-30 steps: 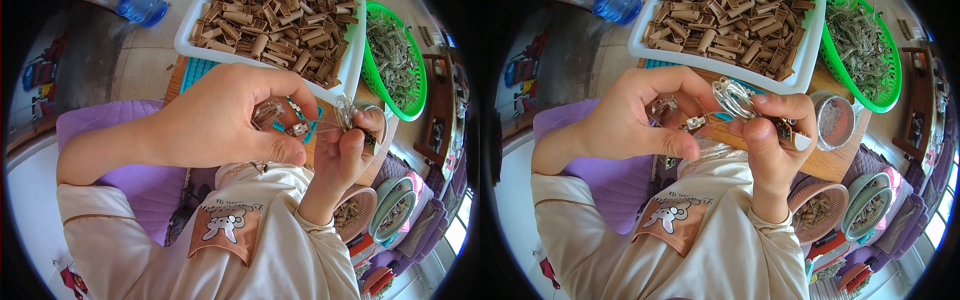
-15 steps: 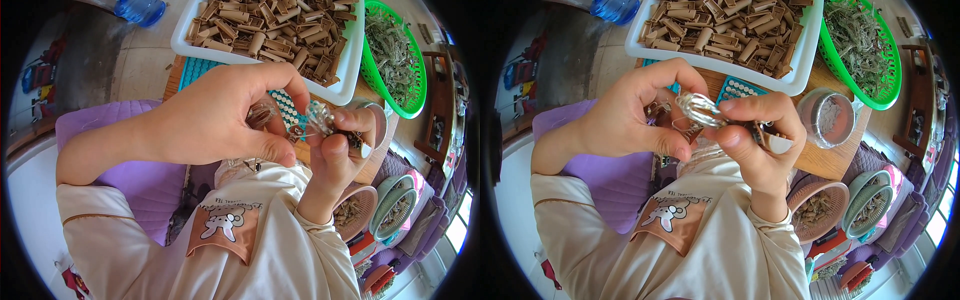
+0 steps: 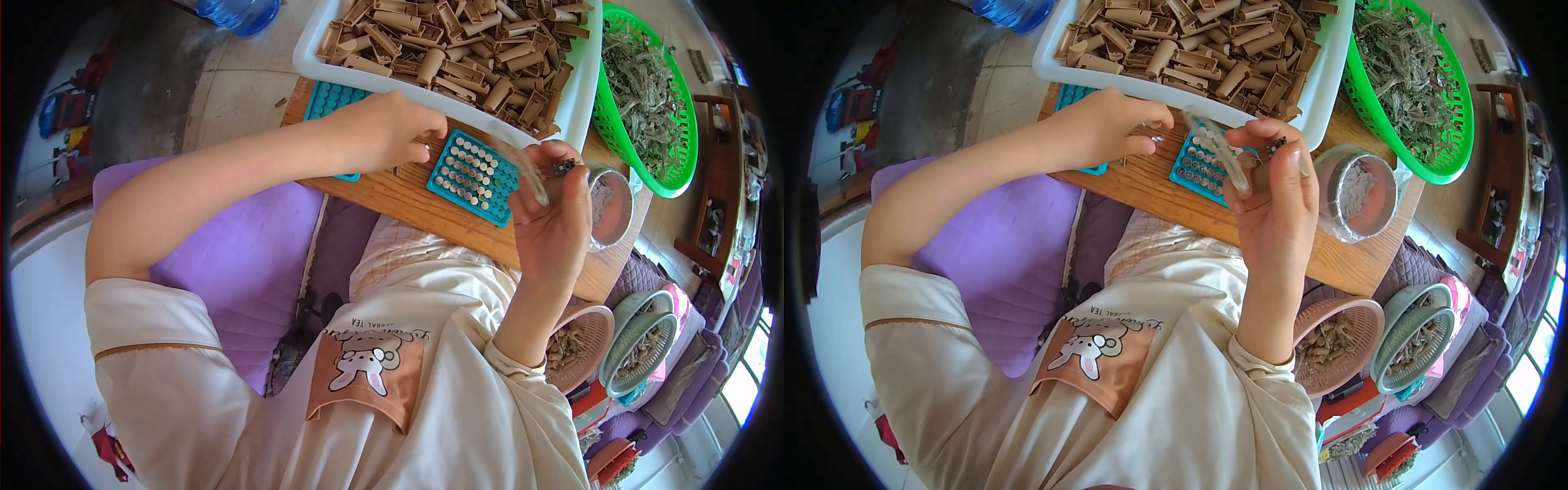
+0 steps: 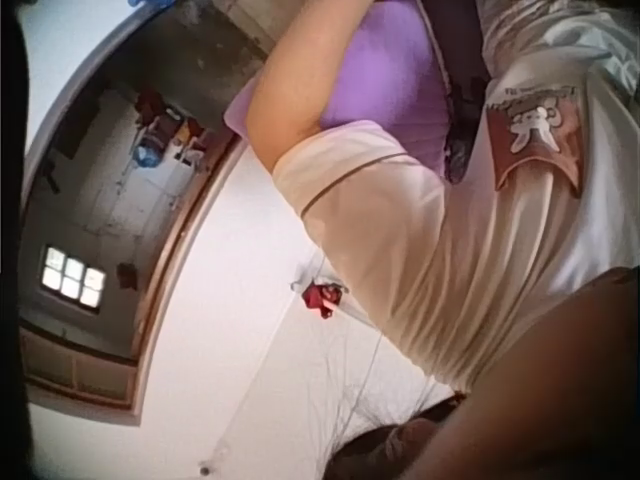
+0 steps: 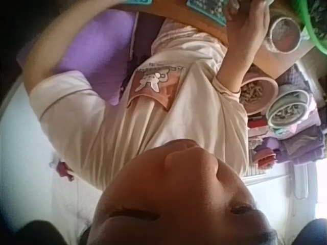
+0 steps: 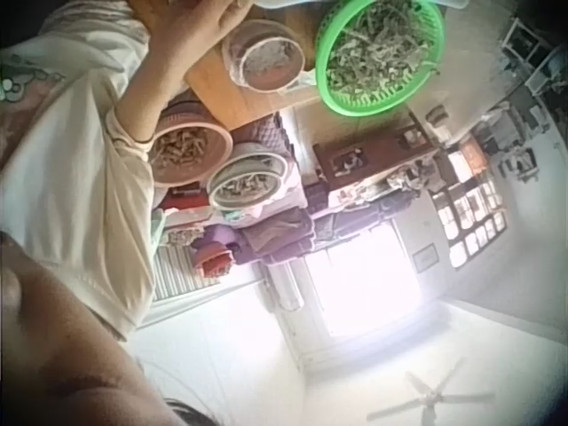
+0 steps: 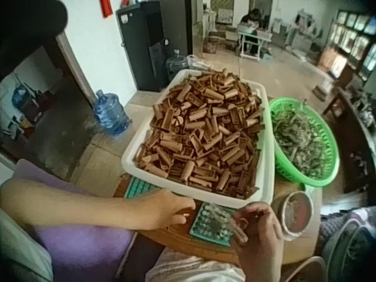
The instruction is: The person assembles small plastic housings by hand, inserting metal contacts, wires, circuit boards, and springs into them.
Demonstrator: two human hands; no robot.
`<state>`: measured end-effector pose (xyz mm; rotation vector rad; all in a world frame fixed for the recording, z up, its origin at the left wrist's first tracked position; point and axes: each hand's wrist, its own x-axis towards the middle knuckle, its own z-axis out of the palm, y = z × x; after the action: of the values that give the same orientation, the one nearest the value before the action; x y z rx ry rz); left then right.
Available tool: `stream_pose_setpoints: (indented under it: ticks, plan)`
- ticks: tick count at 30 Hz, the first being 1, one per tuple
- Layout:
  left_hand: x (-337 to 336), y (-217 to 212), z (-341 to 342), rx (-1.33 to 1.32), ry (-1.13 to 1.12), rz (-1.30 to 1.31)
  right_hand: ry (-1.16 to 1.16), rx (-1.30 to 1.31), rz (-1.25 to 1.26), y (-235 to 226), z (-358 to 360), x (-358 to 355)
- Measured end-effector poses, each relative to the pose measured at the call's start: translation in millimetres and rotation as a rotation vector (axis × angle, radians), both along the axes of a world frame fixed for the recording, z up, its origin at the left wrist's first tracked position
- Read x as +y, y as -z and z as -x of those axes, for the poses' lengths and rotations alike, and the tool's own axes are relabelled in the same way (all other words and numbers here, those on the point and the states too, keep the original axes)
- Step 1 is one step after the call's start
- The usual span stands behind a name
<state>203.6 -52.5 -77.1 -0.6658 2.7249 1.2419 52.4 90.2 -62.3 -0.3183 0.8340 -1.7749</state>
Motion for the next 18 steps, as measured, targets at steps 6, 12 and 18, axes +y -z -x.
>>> stream_pose_setpoints:
  ticks: [6,12,18]
  plan:
    - [2,16,-5,-0.180,0.094,0.201,-0.012,0.560,-0.225,10,8,12]
    - [11,-15,10,-0.108,0.151,0.361,-0.058,0.396,-0.153,8,6,17]
    - [31,-56,17,0.257,-0.074,-0.194,-0.140,0.616,-0.273,-13,-4,19]
